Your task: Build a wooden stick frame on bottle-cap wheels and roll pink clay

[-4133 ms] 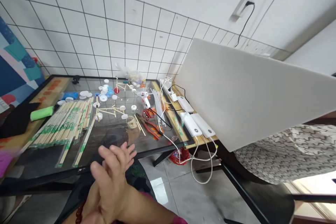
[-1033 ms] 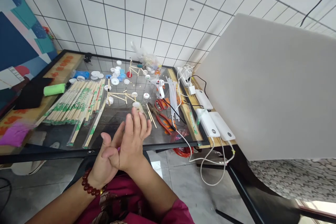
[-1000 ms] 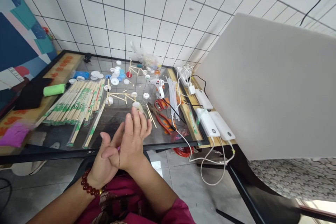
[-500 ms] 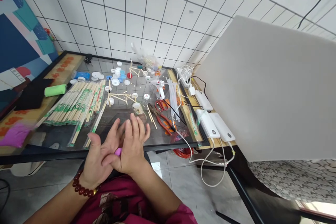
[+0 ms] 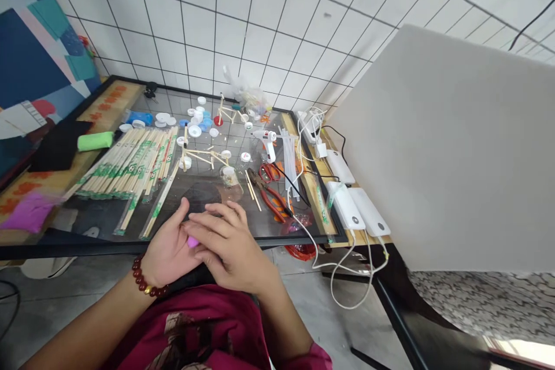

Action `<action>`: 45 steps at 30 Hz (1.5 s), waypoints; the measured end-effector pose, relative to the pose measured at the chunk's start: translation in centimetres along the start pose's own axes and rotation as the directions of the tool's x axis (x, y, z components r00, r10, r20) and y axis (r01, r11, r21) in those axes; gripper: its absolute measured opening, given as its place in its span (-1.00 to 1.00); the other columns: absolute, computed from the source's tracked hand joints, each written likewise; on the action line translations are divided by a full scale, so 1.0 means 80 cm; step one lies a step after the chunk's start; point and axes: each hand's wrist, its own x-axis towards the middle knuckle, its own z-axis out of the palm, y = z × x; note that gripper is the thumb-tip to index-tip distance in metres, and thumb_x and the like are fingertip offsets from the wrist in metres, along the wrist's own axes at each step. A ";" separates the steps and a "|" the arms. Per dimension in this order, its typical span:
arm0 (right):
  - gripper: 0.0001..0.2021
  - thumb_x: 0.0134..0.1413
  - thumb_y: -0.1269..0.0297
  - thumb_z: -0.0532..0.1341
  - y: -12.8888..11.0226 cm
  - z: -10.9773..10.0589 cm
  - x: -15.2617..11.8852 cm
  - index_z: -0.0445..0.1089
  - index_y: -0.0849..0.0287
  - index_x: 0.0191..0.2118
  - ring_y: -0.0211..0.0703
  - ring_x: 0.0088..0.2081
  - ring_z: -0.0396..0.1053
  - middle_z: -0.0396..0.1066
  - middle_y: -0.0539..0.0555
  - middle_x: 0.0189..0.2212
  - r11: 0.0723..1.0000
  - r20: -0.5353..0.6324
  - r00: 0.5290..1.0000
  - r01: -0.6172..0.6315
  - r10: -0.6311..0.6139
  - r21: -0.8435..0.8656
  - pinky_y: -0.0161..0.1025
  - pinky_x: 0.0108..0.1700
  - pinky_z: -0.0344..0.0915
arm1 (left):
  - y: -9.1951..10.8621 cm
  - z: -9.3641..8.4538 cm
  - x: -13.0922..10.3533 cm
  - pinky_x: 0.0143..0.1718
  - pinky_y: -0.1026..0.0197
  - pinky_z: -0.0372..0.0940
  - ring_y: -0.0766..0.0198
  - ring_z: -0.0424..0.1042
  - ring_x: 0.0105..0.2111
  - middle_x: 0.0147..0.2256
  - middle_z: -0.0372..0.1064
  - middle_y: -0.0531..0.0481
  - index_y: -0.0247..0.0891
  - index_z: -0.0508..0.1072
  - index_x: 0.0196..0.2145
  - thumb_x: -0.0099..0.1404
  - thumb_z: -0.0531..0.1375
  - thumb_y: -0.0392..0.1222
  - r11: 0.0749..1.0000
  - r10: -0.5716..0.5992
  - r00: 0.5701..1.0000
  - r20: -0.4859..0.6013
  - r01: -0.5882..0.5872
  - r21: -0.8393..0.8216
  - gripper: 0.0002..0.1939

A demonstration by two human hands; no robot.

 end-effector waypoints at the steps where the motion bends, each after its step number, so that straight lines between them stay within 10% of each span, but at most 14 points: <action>1: -0.66 0.41 0.23 0.18 0.000 0.005 0.001 0.42 0.03 0.22 -0.04 0.33 0.27 0.53 0.04 0.17 1.000 0.020 1.000 -0.015 0.015 -0.008 0.10 0.43 0.04 | 0.001 0.000 0.001 -0.37 0.23 0.43 0.22 0.56 -0.39 -0.35 0.55 -0.14 -0.41 0.53 -0.03 0.55 -0.05 0.19 1.000 -0.012 1.000 0.000 0.012 -0.008 -0.40; 6: -0.79 0.43 0.14 0.18 -0.001 0.028 0.002 0.53 0.05 -0.03 -0.12 0.16 0.42 0.62 0.02 -0.01 0.995 -0.121 0.988 -0.097 0.098 0.015 0.07 0.45 -0.07 | 0.002 0.000 0.007 -0.31 0.23 0.47 0.17 0.61 -0.26 -0.21 0.59 -0.20 -0.46 0.33 0.30 0.53 -0.03 0.23 0.999 0.034 0.997 -0.074 -0.032 0.029 -0.29; 12: -0.57 0.37 -0.02 0.21 -0.003 0.013 -0.002 0.43 0.05 0.22 0.03 0.33 0.28 0.49 0.10 0.22 0.990 -0.001 0.993 -0.119 0.119 -0.076 0.14 0.45 -0.19 | -0.005 0.003 0.015 -0.01 0.11 0.51 0.06 0.62 -0.03 -0.11 0.61 -0.27 -0.44 0.38 0.27 0.56 -0.12 0.18 0.997 0.064 0.995 -0.080 -0.061 0.044 -0.32; 19: -0.70 0.41 0.19 0.11 -0.009 0.044 0.043 0.47 0.05 0.12 0.02 0.29 0.29 0.52 0.07 0.16 0.911 -0.321 0.896 -0.375 0.308 -0.172 0.13 0.41 -0.21 | -0.017 0.004 0.022 0.24 0.06 0.37 0.15 0.54 0.11 0.05 0.57 -0.13 -0.18 0.37 0.30 0.59 -0.10 0.12 0.986 0.163 0.986 -0.024 -0.164 -0.027 -0.44; 25: -0.59 0.40 0.23 0.05 -0.013 0.076 0.039 0.35 0.14 0.26 0.12 0.34 0.21 0.43 0.17 0.26 0.883 -0.335 0.905 -0.366 0.264 -0.293 0.21 0.41 -0.27 | -0.015 0.013 0.015 0.31 0.02 0.29 0.04 0.44 0.25 0.18 0.49 -0.19 -0.17 0.32 0.36 0.54 -0.16 0.27 0.973 0.229 0.972 -0.051 -0.229 -0.003 -0.31; 45: -0.33 0.48 -0.03 -0.27 -0.003 0.068 0.029 0.05 0.23 0.47 0.19 0.38 0.14 0.33 0.31 0.32 0.885 -0.435 0.893 -0.290 0.114 -0.364 0.27 0.43 -0.36 | -0.019 0.021 -0.002 0.35 -0.06 0.26 -0.03 0.29 0.36 0.32 0.36 -0.17 -0.10 0.28 0.40 0.48 -0.08 0.35 0.956 0.202 0.978 0.043 -0.206 0.210 -0.26</action>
